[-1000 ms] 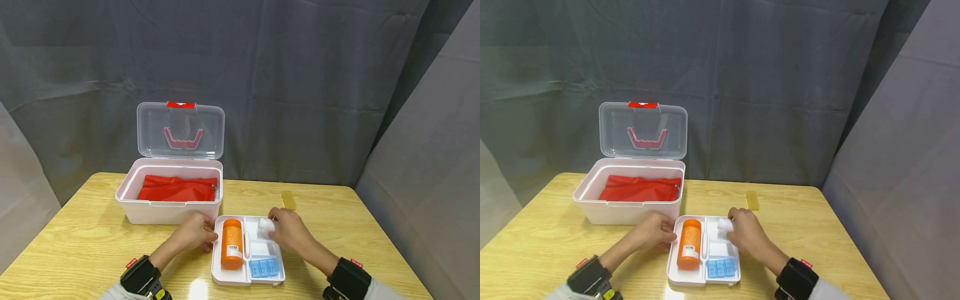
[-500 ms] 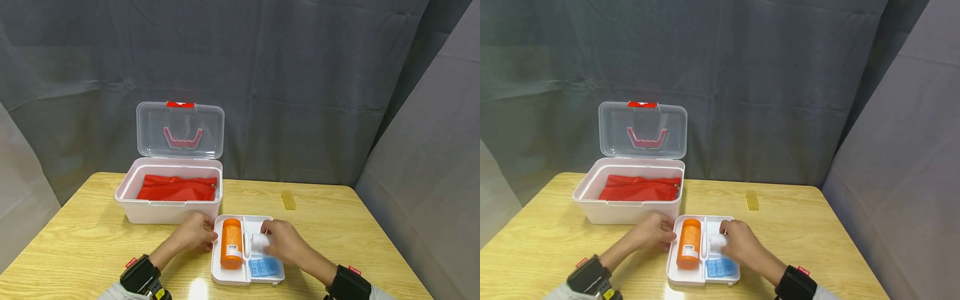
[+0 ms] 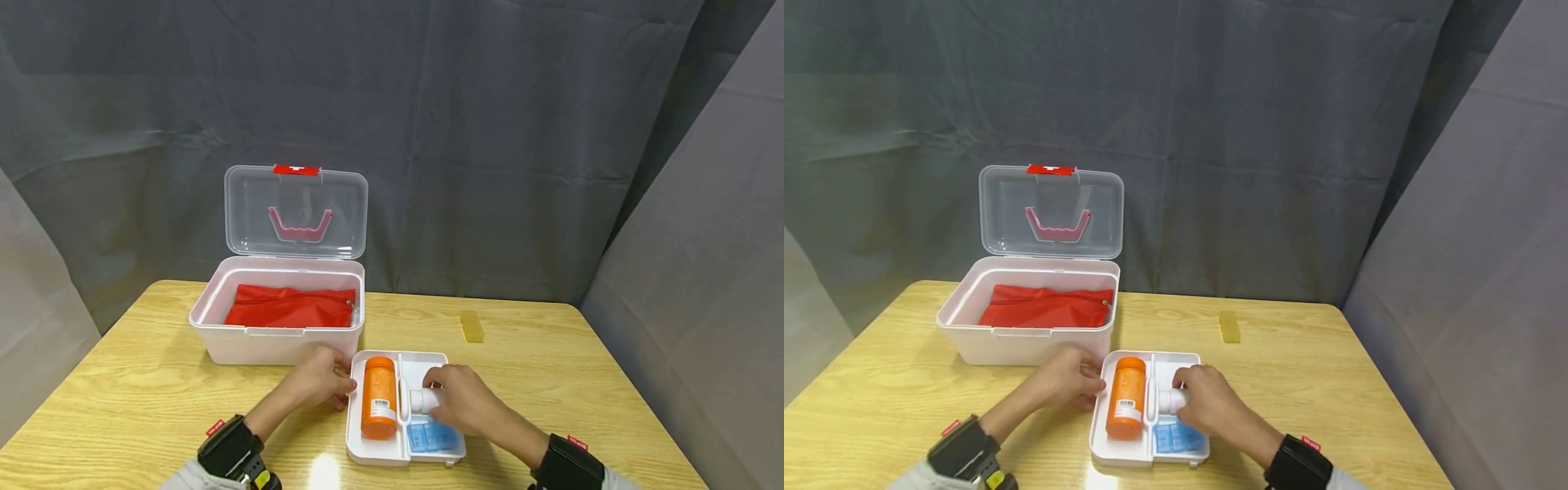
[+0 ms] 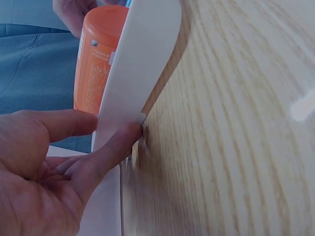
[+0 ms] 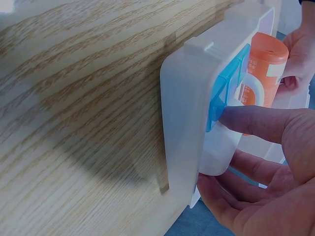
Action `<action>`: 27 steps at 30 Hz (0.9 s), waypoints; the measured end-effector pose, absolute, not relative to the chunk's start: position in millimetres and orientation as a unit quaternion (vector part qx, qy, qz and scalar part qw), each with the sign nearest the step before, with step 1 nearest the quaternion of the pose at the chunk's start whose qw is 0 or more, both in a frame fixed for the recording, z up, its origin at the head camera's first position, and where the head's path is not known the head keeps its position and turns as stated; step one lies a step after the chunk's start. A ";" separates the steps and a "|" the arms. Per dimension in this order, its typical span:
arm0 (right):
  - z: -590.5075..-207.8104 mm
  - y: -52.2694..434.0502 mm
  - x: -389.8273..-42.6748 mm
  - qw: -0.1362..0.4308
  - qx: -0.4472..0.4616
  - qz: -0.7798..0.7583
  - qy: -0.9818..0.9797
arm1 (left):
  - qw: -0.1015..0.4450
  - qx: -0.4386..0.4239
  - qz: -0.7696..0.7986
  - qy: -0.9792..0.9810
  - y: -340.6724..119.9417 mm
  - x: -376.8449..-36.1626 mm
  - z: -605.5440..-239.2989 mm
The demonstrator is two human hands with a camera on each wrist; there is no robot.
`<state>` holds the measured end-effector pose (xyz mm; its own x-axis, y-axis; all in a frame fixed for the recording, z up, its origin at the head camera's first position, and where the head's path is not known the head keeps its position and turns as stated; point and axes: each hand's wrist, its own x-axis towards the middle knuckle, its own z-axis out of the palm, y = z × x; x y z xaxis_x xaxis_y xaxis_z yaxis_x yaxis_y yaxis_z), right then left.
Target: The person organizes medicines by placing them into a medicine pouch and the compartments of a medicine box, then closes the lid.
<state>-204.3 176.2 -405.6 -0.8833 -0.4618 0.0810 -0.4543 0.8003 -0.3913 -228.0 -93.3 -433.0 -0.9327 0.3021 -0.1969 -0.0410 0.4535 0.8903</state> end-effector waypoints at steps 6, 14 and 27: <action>-405.0 175.1 -204.1 0.028 -0.236 -0.204 0.950 | 0.166 0.080 0.516 0.837 -93.6 -228.5 -433.4; -403.6 173.9 -204.7 0.042 -0.229 -0.203 0.951 | 0.167 0.082 0.518 0.835 -93.5 -228.4 -433.1; -390.5 173.5 -213.3 0.049 -0.188 -0.197 0.961 | 0.167 0.081 0.519 0.835 -92.9 -228.0 -431.4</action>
